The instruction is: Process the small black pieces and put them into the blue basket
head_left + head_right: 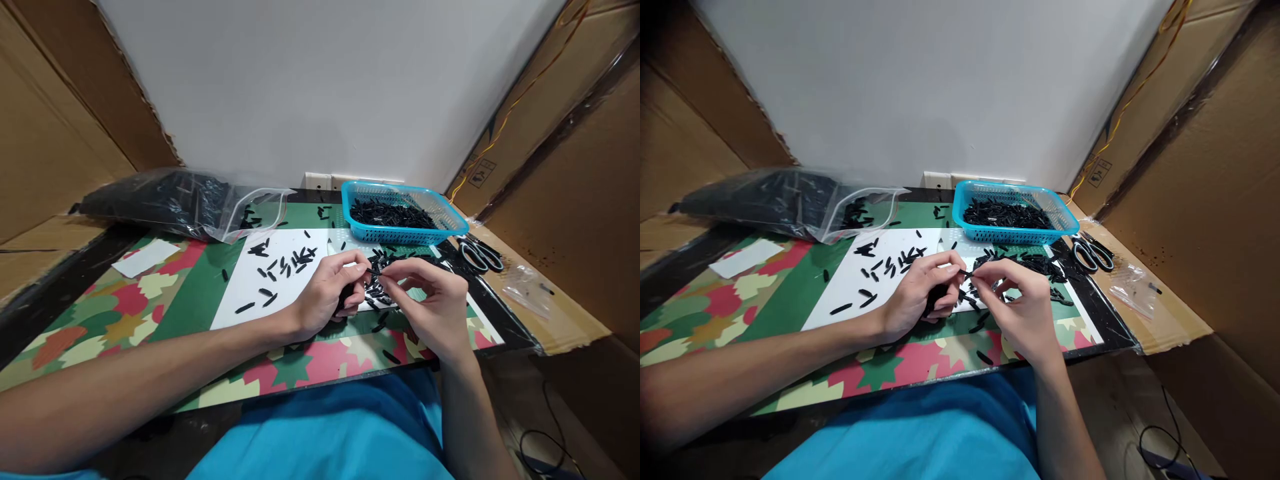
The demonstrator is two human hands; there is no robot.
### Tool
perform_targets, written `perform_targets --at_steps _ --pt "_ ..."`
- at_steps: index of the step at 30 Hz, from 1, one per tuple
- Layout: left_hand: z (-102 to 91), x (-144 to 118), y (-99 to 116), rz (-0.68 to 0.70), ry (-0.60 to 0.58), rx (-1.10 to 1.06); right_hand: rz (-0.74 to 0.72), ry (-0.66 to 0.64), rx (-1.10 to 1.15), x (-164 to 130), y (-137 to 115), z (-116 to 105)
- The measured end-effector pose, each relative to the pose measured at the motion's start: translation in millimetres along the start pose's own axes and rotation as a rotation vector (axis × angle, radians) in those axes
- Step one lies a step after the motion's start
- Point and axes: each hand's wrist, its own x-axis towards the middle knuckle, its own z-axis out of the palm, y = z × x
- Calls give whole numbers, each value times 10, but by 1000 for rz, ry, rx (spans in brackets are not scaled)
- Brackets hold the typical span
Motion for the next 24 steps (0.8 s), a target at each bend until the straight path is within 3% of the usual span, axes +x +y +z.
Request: perform_targets --at_steps 10,18,24 --pt "11 -5 -10 52 -4 61 129 -35 113 -2 -15 -6" --pt "5 -21 -56 139 -19 211 181 -161 181 5 -88 -27" --pt "9 -17 -55 162 -30 204 228 -202 228 -1 -118 -11"
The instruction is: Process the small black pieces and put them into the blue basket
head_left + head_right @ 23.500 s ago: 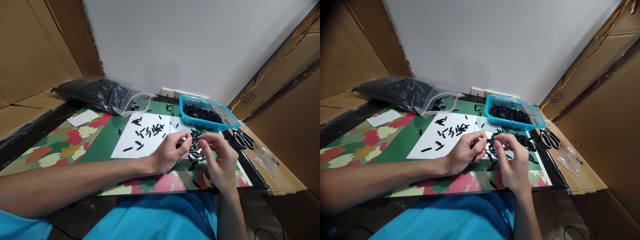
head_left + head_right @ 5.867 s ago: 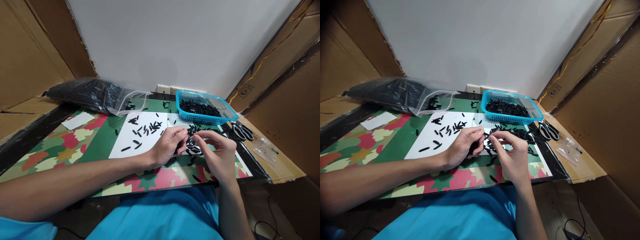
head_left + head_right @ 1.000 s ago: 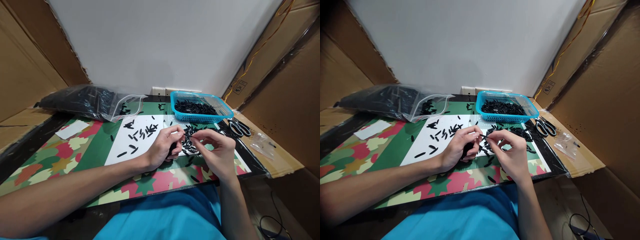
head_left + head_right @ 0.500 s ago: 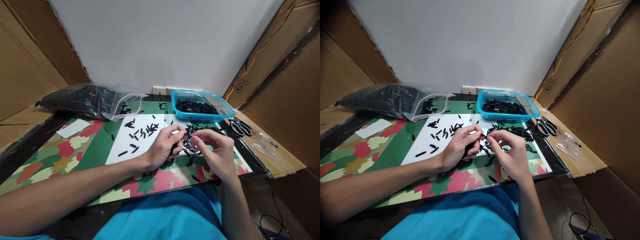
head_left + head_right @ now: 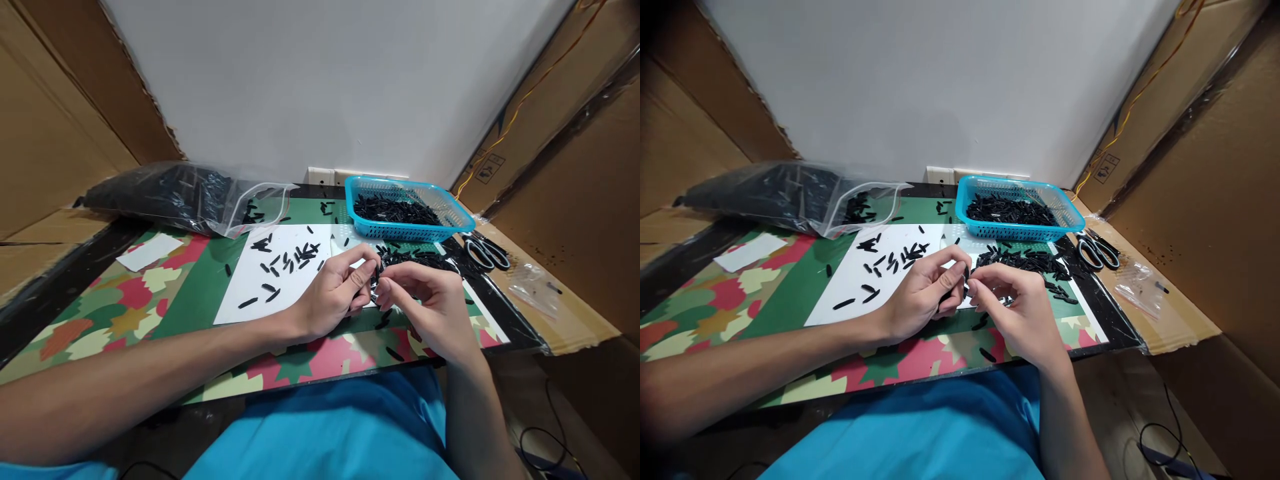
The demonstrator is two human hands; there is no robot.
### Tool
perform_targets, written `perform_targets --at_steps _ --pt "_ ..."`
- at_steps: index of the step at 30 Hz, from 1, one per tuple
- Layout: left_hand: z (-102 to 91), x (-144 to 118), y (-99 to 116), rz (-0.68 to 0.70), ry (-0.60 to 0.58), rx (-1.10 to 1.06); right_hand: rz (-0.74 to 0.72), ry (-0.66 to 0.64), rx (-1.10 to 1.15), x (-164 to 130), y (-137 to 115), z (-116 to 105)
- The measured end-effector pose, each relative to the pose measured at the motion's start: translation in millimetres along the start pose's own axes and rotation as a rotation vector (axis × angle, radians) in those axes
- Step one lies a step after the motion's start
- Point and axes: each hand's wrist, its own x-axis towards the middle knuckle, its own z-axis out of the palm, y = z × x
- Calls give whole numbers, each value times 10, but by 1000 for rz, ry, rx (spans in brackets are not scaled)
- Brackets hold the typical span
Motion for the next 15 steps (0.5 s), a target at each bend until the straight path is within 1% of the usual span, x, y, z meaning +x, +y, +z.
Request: perform_targets --at_steps 8,12,15 --pt "28 -9 40 49 34 31 103 -48 243 27 36 114" --pt "43 -22 38 67 36 35 115 -69 308 18 14 125" --pt "42 -35 29 98 50 110 123 -62 324 11 -4 138"
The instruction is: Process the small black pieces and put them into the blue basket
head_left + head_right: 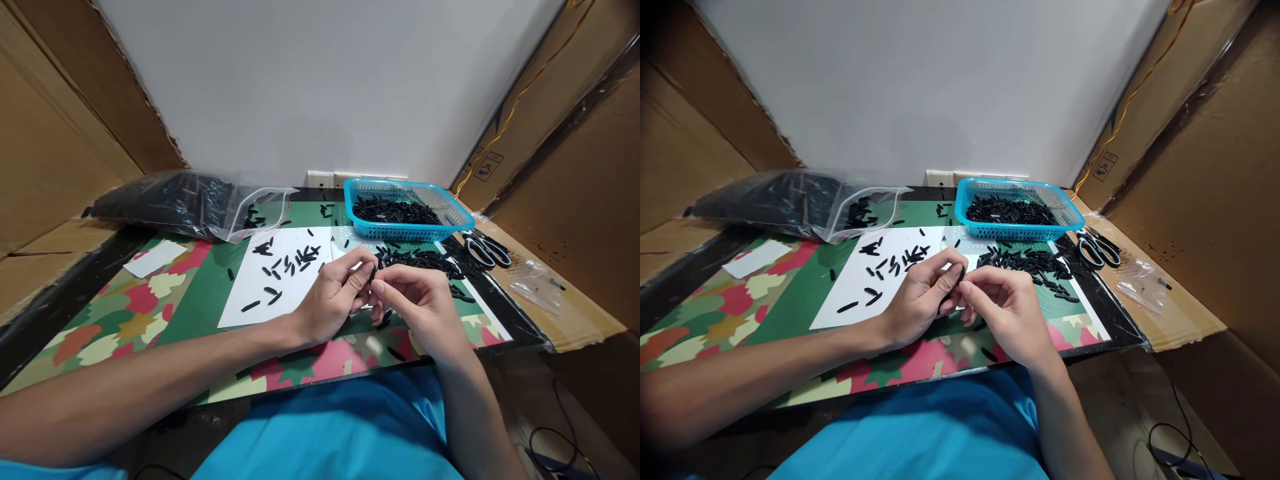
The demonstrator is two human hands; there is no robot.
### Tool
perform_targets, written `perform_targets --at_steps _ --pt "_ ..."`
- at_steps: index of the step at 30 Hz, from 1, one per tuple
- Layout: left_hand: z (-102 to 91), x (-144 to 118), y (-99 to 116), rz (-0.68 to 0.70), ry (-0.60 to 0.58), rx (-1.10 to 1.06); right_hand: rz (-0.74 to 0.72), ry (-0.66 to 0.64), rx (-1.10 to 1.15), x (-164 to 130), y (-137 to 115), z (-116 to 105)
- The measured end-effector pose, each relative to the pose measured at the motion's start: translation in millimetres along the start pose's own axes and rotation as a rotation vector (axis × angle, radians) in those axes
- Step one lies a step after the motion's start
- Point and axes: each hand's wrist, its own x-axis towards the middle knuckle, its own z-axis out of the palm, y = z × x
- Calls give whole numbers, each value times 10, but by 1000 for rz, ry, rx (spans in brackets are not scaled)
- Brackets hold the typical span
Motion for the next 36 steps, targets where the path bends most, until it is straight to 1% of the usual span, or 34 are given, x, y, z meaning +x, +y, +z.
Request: perform_targets --at_steps 4,7,10,12,16,20,23,28,33,35,36 --pt "7 -22 1 47 21 92 -16 36 8 11 -1 48" --pt "28 -43 13 40 29 118 -22 67 25 19 -1 100" --pt "52 -64 24 37 48 168 -25 129 33 11 1 150" --pt "65 -73 27 46 52 211 -28 159 2 -2 3 169" --pt "77 -81 30 63 65 306 -49 178 -96 -31 -9 181" --pt "68 -80 27 113 90 429 -62 221 -182 -49 -32 201" --pt "55 -77 12 128 99 466 -87 241 -252 -57 -20 215" --pt "48 -76 -23 112 108 399 -130 258 -296 -56 17 205" --pt "56 -99 -21 124 79 329 -170 352 -394 -33 -6 157" --pt "54 -104 -17 116 57 269 -153 337 -363 -29 -23 122" --pt "51 -103 -16 103 52 230 -133 298 -315 -28 -30 104"
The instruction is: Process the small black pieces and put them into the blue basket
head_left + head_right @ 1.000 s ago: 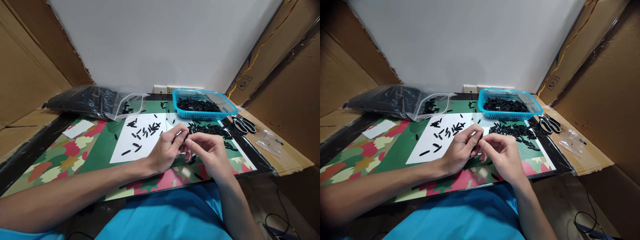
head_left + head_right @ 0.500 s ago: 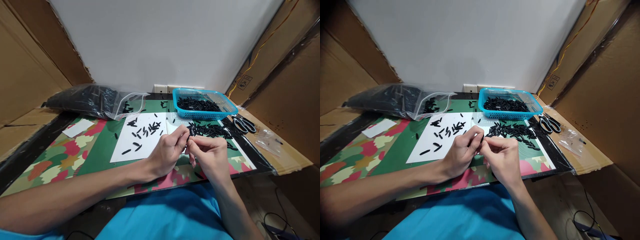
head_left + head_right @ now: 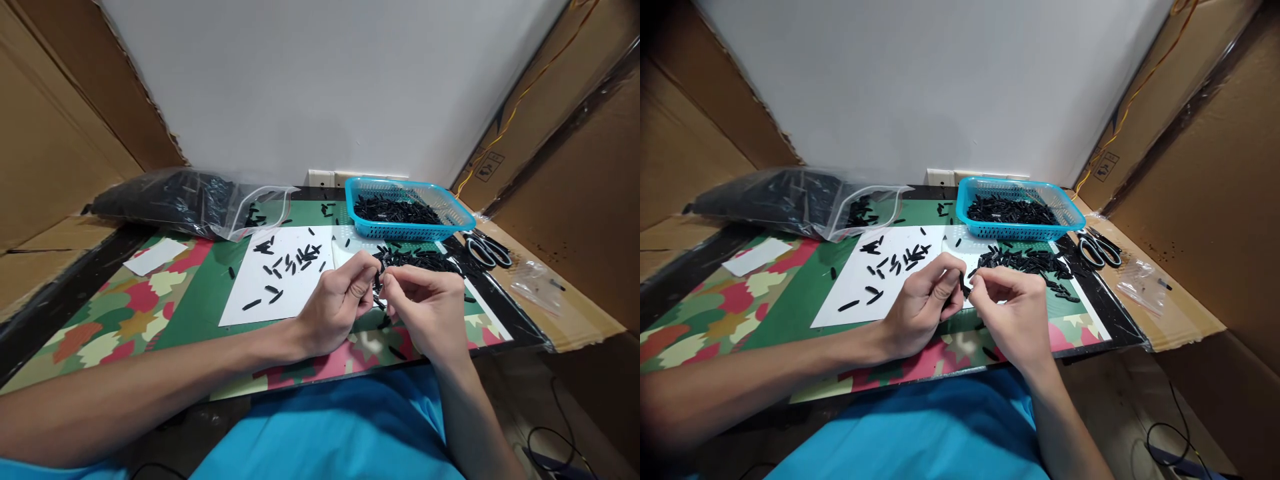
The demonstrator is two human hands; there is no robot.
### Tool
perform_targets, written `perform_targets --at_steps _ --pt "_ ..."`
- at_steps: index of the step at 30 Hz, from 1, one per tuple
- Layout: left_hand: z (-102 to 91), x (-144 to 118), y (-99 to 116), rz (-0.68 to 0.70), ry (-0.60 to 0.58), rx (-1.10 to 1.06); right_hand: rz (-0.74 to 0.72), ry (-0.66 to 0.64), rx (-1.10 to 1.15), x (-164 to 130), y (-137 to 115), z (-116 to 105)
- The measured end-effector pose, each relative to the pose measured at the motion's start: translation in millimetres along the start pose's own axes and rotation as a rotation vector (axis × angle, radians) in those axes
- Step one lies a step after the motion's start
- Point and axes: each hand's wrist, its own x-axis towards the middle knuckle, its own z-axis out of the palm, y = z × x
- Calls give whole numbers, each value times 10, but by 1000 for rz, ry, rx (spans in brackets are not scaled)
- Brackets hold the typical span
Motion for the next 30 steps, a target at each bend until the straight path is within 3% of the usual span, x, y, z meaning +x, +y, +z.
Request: perform_targets --at_steps 4,11,24,30 --pt "-10 30 -7 -81 17 -189 68 -207 226 10 1 -46" --pt "-3 64 32 -99 -22 -290 112 -250 320 8 -8 -7" --pt "4 79 31 -99 -29 -155 205 -287 357 51 47 -39" --pt "-20 74 26 -64 -10 41 211 -281 422 40 72 -27"
